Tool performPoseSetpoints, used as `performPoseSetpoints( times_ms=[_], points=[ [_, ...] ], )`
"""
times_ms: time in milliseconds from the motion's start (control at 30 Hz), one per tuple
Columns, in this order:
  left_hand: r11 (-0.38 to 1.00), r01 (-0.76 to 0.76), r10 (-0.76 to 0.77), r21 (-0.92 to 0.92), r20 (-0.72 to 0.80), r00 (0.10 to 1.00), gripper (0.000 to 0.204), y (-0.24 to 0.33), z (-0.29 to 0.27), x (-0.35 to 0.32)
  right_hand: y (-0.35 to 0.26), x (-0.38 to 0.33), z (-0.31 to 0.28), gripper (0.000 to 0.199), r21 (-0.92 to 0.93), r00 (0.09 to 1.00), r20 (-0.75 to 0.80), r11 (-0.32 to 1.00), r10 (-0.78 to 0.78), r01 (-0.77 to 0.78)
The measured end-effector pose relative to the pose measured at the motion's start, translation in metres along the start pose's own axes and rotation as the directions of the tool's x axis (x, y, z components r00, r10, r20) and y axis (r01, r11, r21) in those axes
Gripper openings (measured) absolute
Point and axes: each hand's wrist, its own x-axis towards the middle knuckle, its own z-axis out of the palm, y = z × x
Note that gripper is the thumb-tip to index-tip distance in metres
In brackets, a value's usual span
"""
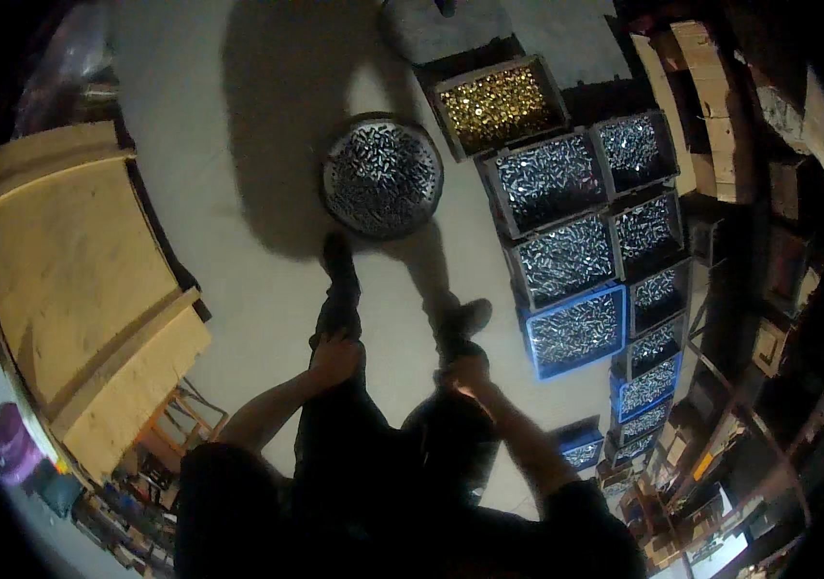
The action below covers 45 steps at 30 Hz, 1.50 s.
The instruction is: The person sits on the floor and sorts small metal hardware components by hand. They pick individual items from a large bin filled with mixed silver parts and place them into a separate bin containing gold-colored parts. The process involves repetitive picking and placing of small objects.
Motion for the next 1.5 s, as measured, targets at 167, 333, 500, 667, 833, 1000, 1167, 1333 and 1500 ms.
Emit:
performPoseSetpoints(
  times_ms=[167,333,500,667,833,1000,1167,1333,1500],
  points=[
    [0.94,0.048,-0.015,-0.339,0.098,0.995,0.02,-0.083,-0.018,0.016,-0.02,0.088,-0.026,0.014,0.005,0.943,-0.333,1.0,-0.015,0.018],
    [0.882,0.084,-0.063,-0.464,0.06,0.996,0.021,-0.126,0.018,0.02,-0.045,0.212,-0.104,0.041,-0.292,0.73,-0.621,0.949,-0.285,0.122],
    [0.722,0.19,-0.188,-0.665,0.076,0.979,0.02,-0.15,0.006,0.023,-0.042,0.339,-0.153,0.07,-0.427,0.853,-0.512,0.892,-0.103,-0.148],
    [0.421,0.125,-0.371,-0.899,-0.044,0.928,0.019,-0.165,0.051,0.01,-0.022,0.439,-0.146,0.071,0.354,0.701,-0.703,0.912,0.115,0.206],
    [0.459,0.046,-0.288,-0.887,-0.1,0.952,0.021,-0.17,0.031,0.016,-0.045,0.472,-0.135,0.067,0.013,0.765,-0.629,0.986,0.136,-0.165],
    [0.438,0.082,-0.309,-0.895,-0.064,0.949,0.023,-0.171,0.025,0.02,-0.057,0.439,-0.172,0.071,-0.305,0.814,-0.536,0.95,-0.225,0.062],
    [0.452,0.025,-0.274,-0.892,-0.113,0.955,0.025,-0.181,0.034,0.022,-0.072,0.506,-0.173,0.079,0.022,0.515,-0.842,0.944,-0.161,0.329],
    [0.458,-0.005,-0.263,-0.889,-0.141,0.955,0.018,-0.185,0.018,0.028,-0.172,0.54,-0.177,0.08,0.225,0.75,-0.662,0.954,0.001,0.198],
    [0.303,0.172,-0.363,-0.937,0.053,0.93,0.019,-0.203,0.041,0.039,-0.144,0.545,-0.142,0.067,0.463,0.704,-0.71,0.741,-0.02,0.487]
  ],
)
